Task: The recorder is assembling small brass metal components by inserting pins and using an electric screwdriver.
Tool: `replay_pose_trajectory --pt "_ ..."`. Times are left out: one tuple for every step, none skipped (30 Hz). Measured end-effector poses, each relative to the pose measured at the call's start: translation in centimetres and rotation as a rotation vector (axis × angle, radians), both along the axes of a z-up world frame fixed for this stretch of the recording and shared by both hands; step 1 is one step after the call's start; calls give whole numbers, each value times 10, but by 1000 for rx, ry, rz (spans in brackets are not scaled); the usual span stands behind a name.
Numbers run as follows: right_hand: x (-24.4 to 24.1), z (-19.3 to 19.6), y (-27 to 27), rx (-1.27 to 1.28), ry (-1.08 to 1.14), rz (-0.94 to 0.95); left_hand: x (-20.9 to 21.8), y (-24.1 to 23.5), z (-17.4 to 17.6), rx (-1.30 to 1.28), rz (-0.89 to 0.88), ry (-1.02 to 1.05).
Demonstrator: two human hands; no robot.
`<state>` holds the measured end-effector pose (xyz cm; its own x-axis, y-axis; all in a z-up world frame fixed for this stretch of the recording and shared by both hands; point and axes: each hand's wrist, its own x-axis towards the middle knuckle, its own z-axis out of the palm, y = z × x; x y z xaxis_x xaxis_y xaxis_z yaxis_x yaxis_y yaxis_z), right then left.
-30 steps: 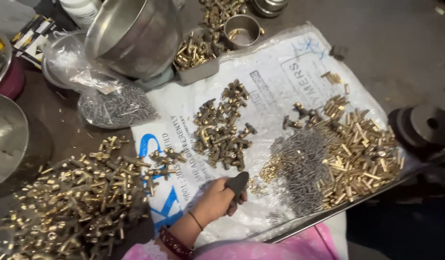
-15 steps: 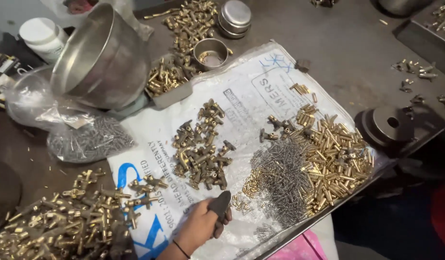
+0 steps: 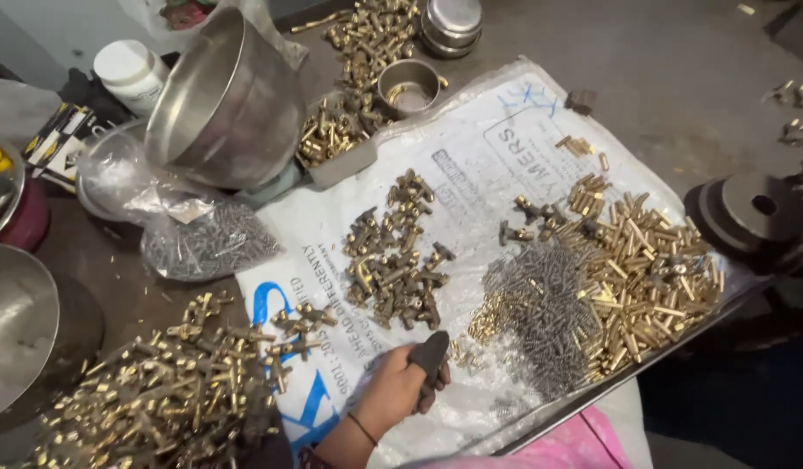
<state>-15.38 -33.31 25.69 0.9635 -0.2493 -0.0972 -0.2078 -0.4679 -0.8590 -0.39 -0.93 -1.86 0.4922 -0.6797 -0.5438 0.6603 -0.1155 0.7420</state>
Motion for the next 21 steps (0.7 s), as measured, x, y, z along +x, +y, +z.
replay_pose_trajectory --pt "1 -2 6 -7 -3 2 2 1 5 -9 -1 -6" --pt "1 -4 12 -17 -7 4 2 1 9 32 -27 -53" --pt "1 -7 18 -27 -10 6 2 1 14 73 -53 -100" --pt "1 -12 24 -34 -8 9 0 1 10 65 -52 -101" --pt "1 -16 30 -41 -7 12 -2 1 6 65 -44 -99" --pt "3 -20 36 -49 -13 16 1 0 4 64 -34 -103" --pt "8 -25 41 -58 -19 21 -2 2 -9 55 -31 -112" --pt "13 -31 46 -69 -30 25 -2 2 -23 79 -12 -245" --pt "18 -37 50 -81 -42 30 -3 2 -37 102 9 -379" --pt "20 -42 54 -87 -44 33 -2 1 -26 95 12 -384" --pt "22 -48 57 -94 -46 37 -2 -1 -15 99 -8 -234" --pt "25 -54 59 -98 -48 40 0 -2 -4 103 -31 -84" --pt "37 -90 64 -103 -50 44 4 -4 4 97 -29 -89" --pt "43 -129 75 -103 -46 47 4 -4 10 122 -45 -103" --pt "45 -168 89 -103 -42 50 3 -4 17 146 -61 -116" --pt "47 -184 93 -100 -40 54 2 -4 17 149 -58 -113" --pt "48 -201 96 -55 14 67 2 -4 18 137 -70 -131" --pt "50 -218 102 -7 66 81 1 -1 19 129 -81 -150" --pt "51 -220 103 0 66 87 2 1 16 135 -76 -150" --pt "52 -221 104 1 45 173 2 3 15 88 -94 -173" --pt "53 -223 105 2 24 259 2 4 13 40 -112 -197"
